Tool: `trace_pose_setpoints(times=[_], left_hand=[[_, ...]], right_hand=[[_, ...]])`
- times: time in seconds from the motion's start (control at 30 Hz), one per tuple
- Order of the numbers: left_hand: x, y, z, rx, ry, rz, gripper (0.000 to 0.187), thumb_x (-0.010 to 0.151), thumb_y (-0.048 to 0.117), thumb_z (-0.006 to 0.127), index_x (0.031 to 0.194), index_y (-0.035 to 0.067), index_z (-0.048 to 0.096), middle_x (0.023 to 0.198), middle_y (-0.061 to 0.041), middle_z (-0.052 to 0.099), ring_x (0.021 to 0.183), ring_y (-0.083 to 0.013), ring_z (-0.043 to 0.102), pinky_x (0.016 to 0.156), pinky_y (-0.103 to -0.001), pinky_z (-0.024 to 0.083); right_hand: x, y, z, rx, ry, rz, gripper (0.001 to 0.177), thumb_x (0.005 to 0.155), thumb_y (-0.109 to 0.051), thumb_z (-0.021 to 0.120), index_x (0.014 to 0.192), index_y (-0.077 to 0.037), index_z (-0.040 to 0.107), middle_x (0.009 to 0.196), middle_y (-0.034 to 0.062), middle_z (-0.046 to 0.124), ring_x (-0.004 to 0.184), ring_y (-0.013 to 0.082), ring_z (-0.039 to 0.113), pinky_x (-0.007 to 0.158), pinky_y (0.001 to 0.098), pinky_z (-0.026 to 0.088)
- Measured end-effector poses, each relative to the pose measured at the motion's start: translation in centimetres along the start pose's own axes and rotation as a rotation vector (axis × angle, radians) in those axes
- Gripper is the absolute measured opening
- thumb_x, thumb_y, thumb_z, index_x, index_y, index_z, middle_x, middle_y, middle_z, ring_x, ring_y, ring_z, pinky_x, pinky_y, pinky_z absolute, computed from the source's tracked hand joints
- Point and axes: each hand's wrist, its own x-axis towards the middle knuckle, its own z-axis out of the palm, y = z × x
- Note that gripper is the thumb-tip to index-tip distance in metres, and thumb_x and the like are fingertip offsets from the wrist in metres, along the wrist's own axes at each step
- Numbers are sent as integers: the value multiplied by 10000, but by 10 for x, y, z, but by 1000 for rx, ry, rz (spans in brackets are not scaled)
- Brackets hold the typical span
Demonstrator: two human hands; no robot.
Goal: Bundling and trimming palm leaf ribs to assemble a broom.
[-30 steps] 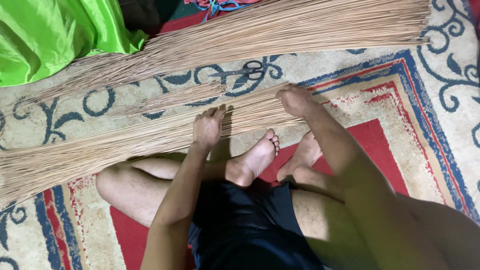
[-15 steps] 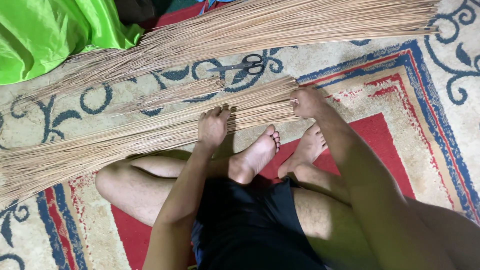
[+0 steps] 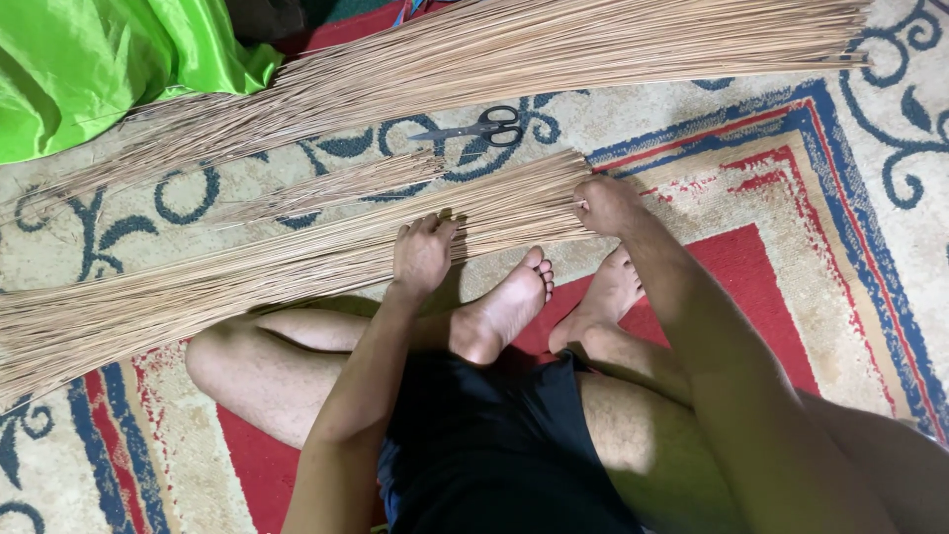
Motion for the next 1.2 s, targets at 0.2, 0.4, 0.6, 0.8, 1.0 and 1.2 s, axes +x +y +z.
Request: trace_pose_setpoints(times=[0.2,0.4,0.6,0.8,1.0,1.2], left_hand=[[-1,0,4,3,-7,0,129,985,289,628,1071,302,722,901,16,611,891,-231,709,789,-376,533],[0,2,-8,1,-19,3,141,966,276,644,1076,305,727,911,21,609,908,-221,710,798,-365,531],[1,1,-5,-28,-16,-13,141,979,287,635,1069,293,744,936,6,626,931,-235,719,809,-369,527],[6,-21,-15,-79,41,-47,120,963,231,683,1056,257,755,1025,-1,616,1005,-257,679,813,-375,549],[11,-52,-51,-147,76,-36,116,987,255,653,1044,235,753,905,-27,691,939,-299,671,782,-417,558],[16,-74,-40,-233,68,-88,105,982,254,663,1021,261,760,902,-10,767,945,-279,687,823,-421,556]], right_hand=[[-1,0,2,-27,37,-21,154,859,-195,619,883,-118,750,895,158,730,1000,399,714,839,525,586],[8,0,10,-95,-18,39,185,884,-231,616,933,-159,779,949,127,749,1027,369,726,894,495,595],[10,5,13,-72,-42,75,188,874,-234,625,962,-171,778,984,130,773,1063,366,723,924,493,593],[11,4,-43,367,-6,31,261,800,-188,741,1025,-58,766,910,205,755,964,360,728,866,472,584],[-27,-46,-119,959,83,161,276,819,-36,793,1088,-5,742,976,83,716,842,109,673,757,192,609],[-4,-35,-76,1589,156,182,154,876,-70,810,1000,-34,727,886,72,754,776,132,768,687,225,673]])
